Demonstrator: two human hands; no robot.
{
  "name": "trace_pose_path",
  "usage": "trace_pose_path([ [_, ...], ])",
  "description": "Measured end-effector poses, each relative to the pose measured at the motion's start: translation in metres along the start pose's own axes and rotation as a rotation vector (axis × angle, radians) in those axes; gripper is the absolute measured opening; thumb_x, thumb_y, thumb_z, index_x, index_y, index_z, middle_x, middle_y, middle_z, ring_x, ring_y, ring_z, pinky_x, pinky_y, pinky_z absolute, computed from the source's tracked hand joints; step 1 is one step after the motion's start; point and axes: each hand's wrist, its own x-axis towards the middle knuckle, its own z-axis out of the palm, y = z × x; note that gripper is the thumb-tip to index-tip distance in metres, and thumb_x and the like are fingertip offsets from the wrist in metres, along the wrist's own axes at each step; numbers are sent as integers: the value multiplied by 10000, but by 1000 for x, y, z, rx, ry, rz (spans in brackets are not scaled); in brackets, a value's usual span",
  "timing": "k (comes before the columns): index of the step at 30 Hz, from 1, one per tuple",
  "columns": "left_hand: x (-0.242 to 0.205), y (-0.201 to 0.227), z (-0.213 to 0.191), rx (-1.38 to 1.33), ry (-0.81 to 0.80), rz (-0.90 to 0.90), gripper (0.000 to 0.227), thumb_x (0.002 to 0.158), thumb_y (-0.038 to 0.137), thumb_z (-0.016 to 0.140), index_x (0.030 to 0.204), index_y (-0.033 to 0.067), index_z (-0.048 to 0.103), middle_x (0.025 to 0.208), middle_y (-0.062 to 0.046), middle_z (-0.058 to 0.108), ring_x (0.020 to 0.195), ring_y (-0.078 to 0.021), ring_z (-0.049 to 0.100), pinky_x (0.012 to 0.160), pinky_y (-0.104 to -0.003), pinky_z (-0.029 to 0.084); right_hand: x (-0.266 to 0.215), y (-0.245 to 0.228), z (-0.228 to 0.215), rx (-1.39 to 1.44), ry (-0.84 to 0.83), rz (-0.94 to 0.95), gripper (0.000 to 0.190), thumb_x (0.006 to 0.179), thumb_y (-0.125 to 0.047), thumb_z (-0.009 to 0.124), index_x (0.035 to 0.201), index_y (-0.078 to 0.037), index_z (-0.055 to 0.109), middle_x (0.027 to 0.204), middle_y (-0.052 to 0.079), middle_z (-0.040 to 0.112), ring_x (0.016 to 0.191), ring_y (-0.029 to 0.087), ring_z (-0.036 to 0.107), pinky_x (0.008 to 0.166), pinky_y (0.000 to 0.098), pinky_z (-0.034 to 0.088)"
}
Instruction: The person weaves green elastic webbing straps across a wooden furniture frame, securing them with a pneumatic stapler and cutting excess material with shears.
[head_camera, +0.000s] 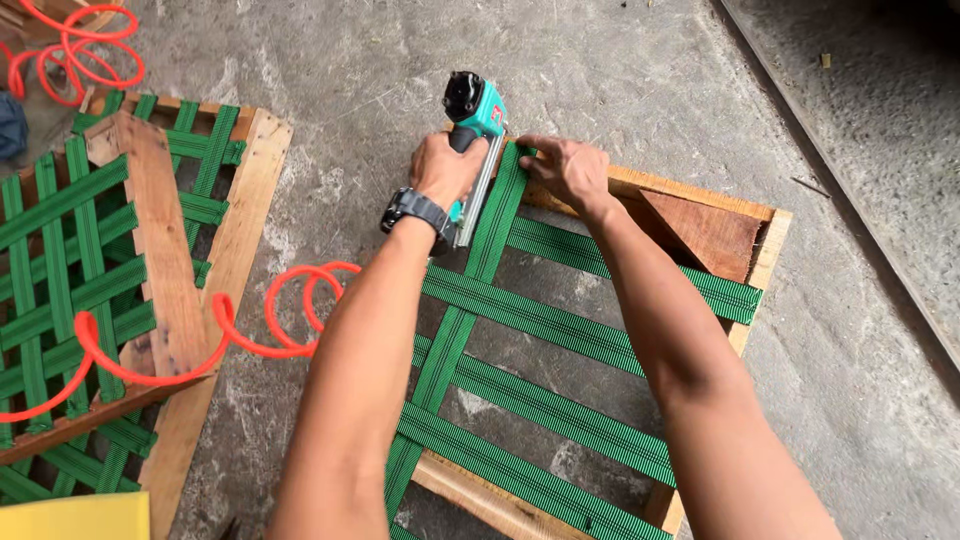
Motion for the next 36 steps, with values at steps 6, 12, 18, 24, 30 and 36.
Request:
trace_pose_path([
  [6, 15, -6, 20, 78, -46, -42, 412, 754, 484, 702, 708, 76, 731, 614, -113, 705, 587, -258, 739, 664, -392, 604, -2, -5, -5, 0, 15, 22, 359, 917, -490, 702, 1262, -390, 712, 977, 46, 779, 879, 268, 746, 699, 439, 563],
  [12, 30, -20, 32, 100, -58, -35, 412, 758, 479, 698, 739, 69, 733, 687, -153, 735, 679, -306, 759, 733, -409, 599, 1, 0, 1, 10, -7, 74, 423, 906, -508, 709, 1295, -345, 676, 1015, 37, 779, 904, 279, 745, 715, 457, 556],
  [18, 35, -28, 45, 159, 8, -63, 488, 736, 502, 763, 865, 31, 756, 926, -224, 748, 905, -387, 748, 833, -451, 586, 2, 21, 24, 6, 47, -2, 624, 913, -512, 735, 1406, -186, 535, 1121, 40, 771, 967, 336, 726, 757, 487, 554],
  [24, 17, -15, 45, 158, 28, 67, 547, 714, 503, 784, 993, 37, 723, 1007, -253, 720, 956, -429, 695, 824, -510, 546, 8, 26, 24, -34, 35, 8, 667, 900, -531, 720, 1413, -171, 492, 1148, 39, 765, 963, 345, 730, 753, 491, 553],
  [30, 20, -7, 41, 222, -114, -74, 519, 794, 514, 691, 947, 24, 771, 919, -216, 777, 911, -360, 775, 912, -438, 598, 7, 26, 25, -49, 5, 16, 703, 900, -561, 723, 1434, -179, 471, 1125, 61, 768, 946, 358, 730, 755, 501, 548],
  [36, -6, 11, 37, 185, -71, -34, 476, 699, 512, 755, 929, 97, 721, 772, -167, 756, 799, -348, 746, 808, -464, 554, 7, 32, 29, -55, -30, 11, 870, 808, -608, 790, 1440, -136, 425, 1000, 125, 763, 878, 386, 716, 712, 509, 546],
])
